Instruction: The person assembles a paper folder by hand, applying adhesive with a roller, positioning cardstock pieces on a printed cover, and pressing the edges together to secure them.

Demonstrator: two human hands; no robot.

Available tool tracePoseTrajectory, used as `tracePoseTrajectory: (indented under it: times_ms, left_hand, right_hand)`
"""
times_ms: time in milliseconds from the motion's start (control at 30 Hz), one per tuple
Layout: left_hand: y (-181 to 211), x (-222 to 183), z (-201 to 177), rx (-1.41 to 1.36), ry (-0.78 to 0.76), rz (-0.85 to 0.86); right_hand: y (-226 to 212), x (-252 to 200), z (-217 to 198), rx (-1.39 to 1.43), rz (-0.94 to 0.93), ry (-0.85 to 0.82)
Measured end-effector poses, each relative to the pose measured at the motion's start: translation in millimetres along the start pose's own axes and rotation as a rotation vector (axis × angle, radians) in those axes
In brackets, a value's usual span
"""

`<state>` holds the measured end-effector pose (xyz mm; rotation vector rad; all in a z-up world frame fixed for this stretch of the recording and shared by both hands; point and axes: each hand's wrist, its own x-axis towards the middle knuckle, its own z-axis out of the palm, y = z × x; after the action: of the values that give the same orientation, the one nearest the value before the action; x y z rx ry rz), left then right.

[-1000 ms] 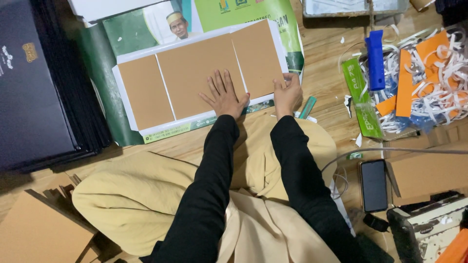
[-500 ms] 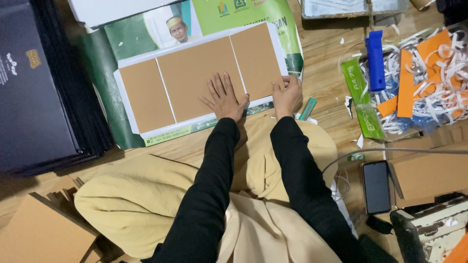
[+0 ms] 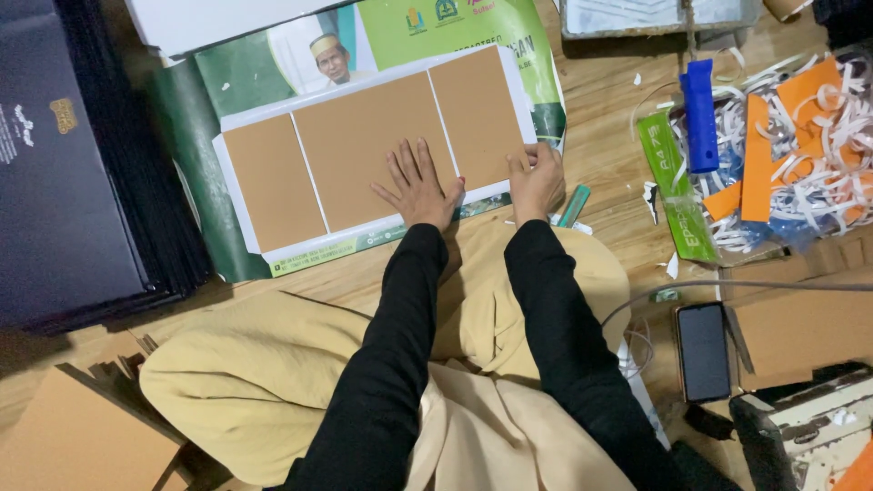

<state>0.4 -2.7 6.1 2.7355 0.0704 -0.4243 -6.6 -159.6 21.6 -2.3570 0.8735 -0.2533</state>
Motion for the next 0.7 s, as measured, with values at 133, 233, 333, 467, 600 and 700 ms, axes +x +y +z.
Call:
tracePoseTrajectory:
  times_ms: [133, 233, 333, 467, 600, 700]
  left_hand:
    - [1.0, 0.8, -1.9, 0.009, -0.014, -0.002]
    - [-0.6, 1.1, 1.3, 0.005, -0.015, -0.004]
    - [1.9, 0.2, -1.4, 0.033, -0.004, -0.004]
    - [0.5, -0.2, 0.5, 0.028, -0.003, -0.001]
    - [0.0, 0.3, 1.4, 0.023, 0.003, 0.007]
    - [-1.5, -0.7, 2.7, 0.026, 0.013, 0.013]
  right_hand:
    - [0.9, 0.9, 1.0, -0.011, -0.003, -0.004]
    - [6.0, 1.7, 4.2, 0.005, -0.012, 0.004]
    - [3.1, 1.7, 1.5, 0.002, -0.011, -0.002]
    - [3.8, 1.2, 2.1, 0.002, -0.011, -0.003]
    - [3.5, 1.4, 3.0, -0.048, 0.001, -0.010]
    - [7.2, 2.5, 6.9, -0.048, 0.006, 0.003]
